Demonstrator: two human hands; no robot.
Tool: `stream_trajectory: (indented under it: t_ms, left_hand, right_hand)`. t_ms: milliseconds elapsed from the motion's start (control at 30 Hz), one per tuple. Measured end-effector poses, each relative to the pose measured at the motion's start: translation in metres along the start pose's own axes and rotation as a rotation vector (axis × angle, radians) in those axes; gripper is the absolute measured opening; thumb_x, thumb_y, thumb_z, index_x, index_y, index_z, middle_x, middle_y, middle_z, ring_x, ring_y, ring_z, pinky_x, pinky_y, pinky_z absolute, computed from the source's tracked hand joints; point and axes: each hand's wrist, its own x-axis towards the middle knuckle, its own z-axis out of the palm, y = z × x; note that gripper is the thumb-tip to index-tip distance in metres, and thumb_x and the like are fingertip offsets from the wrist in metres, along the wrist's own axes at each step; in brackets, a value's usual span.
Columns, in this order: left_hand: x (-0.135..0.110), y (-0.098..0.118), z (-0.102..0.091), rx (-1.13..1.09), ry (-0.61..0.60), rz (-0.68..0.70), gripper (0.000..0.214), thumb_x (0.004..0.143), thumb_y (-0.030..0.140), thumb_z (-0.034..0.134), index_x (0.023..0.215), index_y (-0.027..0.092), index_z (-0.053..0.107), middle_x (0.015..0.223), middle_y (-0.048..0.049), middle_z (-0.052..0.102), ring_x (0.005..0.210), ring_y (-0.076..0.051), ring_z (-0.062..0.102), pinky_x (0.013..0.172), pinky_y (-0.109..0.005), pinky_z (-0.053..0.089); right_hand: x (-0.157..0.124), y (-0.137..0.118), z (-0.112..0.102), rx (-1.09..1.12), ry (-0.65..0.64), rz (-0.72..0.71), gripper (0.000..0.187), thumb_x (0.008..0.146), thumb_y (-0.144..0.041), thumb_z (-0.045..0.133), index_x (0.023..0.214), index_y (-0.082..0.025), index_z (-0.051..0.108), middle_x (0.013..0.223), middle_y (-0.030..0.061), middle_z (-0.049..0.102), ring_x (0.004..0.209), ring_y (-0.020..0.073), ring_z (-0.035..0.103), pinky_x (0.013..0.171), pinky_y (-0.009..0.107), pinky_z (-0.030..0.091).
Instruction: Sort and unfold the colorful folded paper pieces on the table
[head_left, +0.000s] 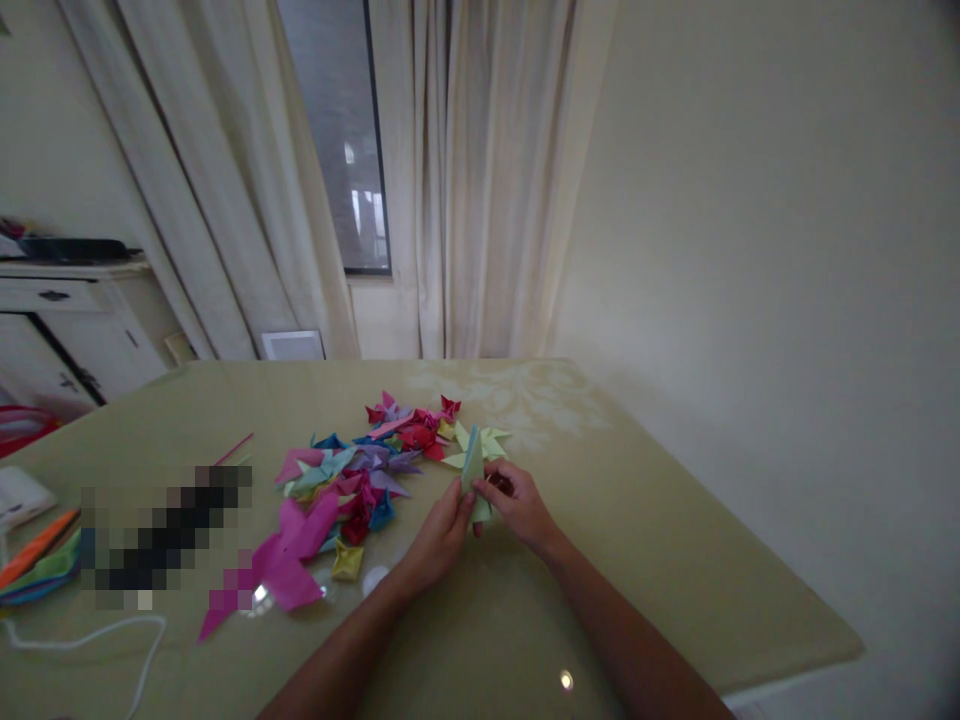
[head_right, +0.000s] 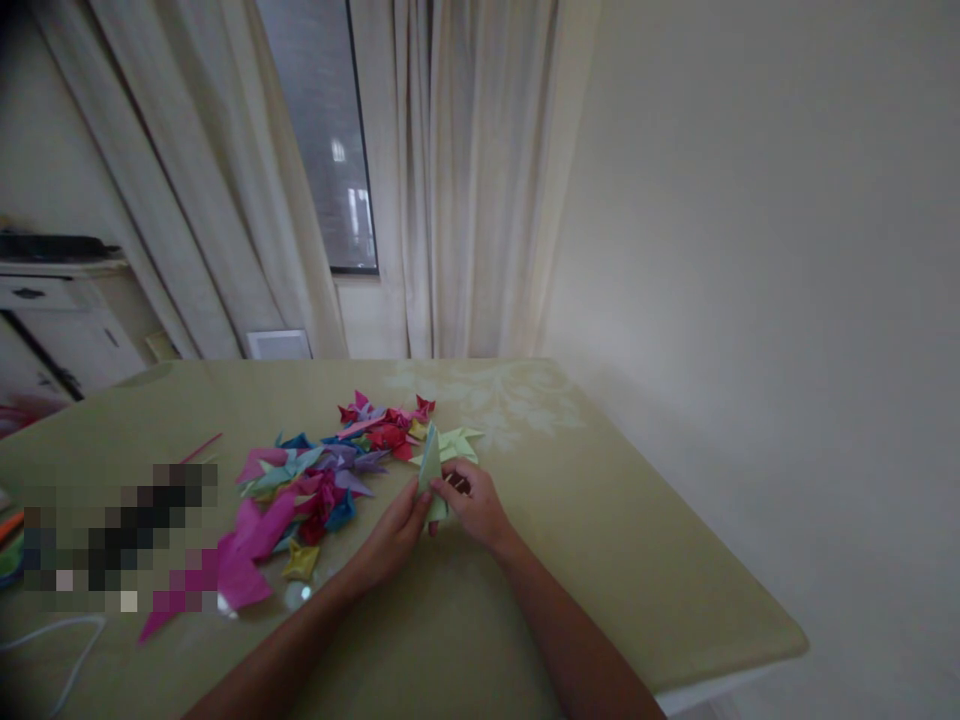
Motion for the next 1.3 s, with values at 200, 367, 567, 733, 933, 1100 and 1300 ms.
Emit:
stream_trajectory:
  t_ms: [200, 367, 567, 733, 933, 1100, 1300]
  left_hand:
    - [0.000, -0.009, 0.001, 0.023, -0.021, 0.016, 0.043, 0.103, 0.055, 0.048, 0.123, 0.019, 0.062, 0.086, -0.0034, 0.068, 0.072, -0.020, 0.062, 0.072, -0.032, 0.054]
    - [0.001, -0.010, -0.001, 0.139, -0.044, 0.001, 0.044, 0.107, 0.054, 0.038, 0.123, 0.019, 0.058, 0.098, -0.0050, 0.070, 0.081, -0.019, 0.065, 0.079, -0.033, 0.055]
    - [0.000, -0.006, -0.014, 0.911, 0.100, 0.029, 0.038, 0.106, 0.035, 0.040, 0.125, 0.012, 0.062, 0.120, -0.0180, 0.070, 0.118, -0.033, 0.062, 0.104, -0.047, 0.048]
    - [-0.004, -0.014, -0.020, 1.395, 0.156, -0.100, 0.039, 0.101, 0.029, 0.052, 0.132, 0.007, 0.063, 0.147, -0.0267, 0.056, 0.132, -0.039, 0.054, 0.104, -0.051, 0.048]
    - [-0.002, -0.012, -0.018, 1.430, 0.002, -0.076, 0.034, 0.103, 0.018, 0.045, 0.127, 0.014, 0.068, 0.145, -0.0197, 0.062, 0.130, -0.034, 0.058, 0.102, -0.045, 0.052]
    - [-0.002, -0.013, -0.018, 1.418, 0.058, -0.065, 0.032, 0.101, 0.020, 0.050, 0.127, 0.013, 0.068, 0.145, -0.0206, 0.060, 0.131, -0.035, 0.056, 0.103, -0.047, 0.051]
    - [0.002, -0.025, -0.021, 1.421, 0.020, -0.008, 0.035, 0.101, 0.016, 0.044, 0.126, 0.011, 0.068, 0.139, -0.0207, 0.063, 0.128, -0.034, 0.056, 0.103, -0.046, 0.048]
  right_hand:
    - [-0.001, 0.001, -0.001, 0.031, -0.006, 0.036, 0.033, 0.085, -0.053, 0.079, 0.087, -0.020, 0.075, 0.072, 0.0003, 0.067, 0.060, 0.0157, 0.061, 0.054, 0.026, 0.050]
    - [0.001, 0.005, -0.001, 0.018, 0.015, 0.091, 0.034, 0.084, -0.053, 0.080, 0.084, -0.020, 0.071, 0.073, -0.0003, 0.063, 0.064, 0.0154, 0.058, 0.060, 0.027, 0.048]
    - [0.008, 0.006, -0.007, 0.076, 0.160, 0.042, 0.040, 0.082, -0.058, 0.079, 0.079, -0.020, 0.065, 0.069, -0.0026, 0.054, 0.062, 0.0134, 0.048, 0.057, 0.026, 0.039]
    - [0.011, 0.004, -0.010, 0.125, 0.222, 0.047, 0.044, 0.079, -0.060, 0.080, 0.075, -0.021, 0.062, 0.066, -0.0033, 0.051, 0.061, 0.0135, 0.046, 0.055, 0.026, 0.038]
    - [0.012, 0.005, -0.012, 0.133, 0.282, 0.041, 0.043, 0.079, -0.059, 0.081, 0.076, -0.020, 0.063, 0.066, -0.0028, 0.052, 0.061, 0.0135, 0.046, 0.055, 0.026, 0.038]
    - [0.014, 0.006, -0.016, 0.126, 0.335, 0.030, 0.043, 0.078, -0.059, 0.082, 0.074, -0.021, 0.061, 0.064, -0.0035, 0.050, 0.060, 0.0136, 0.045, 0.054, 0.026, 0.037]
    - [0.014, 0.006, -0.016, 0.115, 0.323, 0.027, 0.041, 0.080, -0.057, 0.080, 0.073, -0.021, 0.060, 0.063, -0.0040, 0.048, 0.058, 0.0133, 0.044, 0.054, 0.026, 0.036]
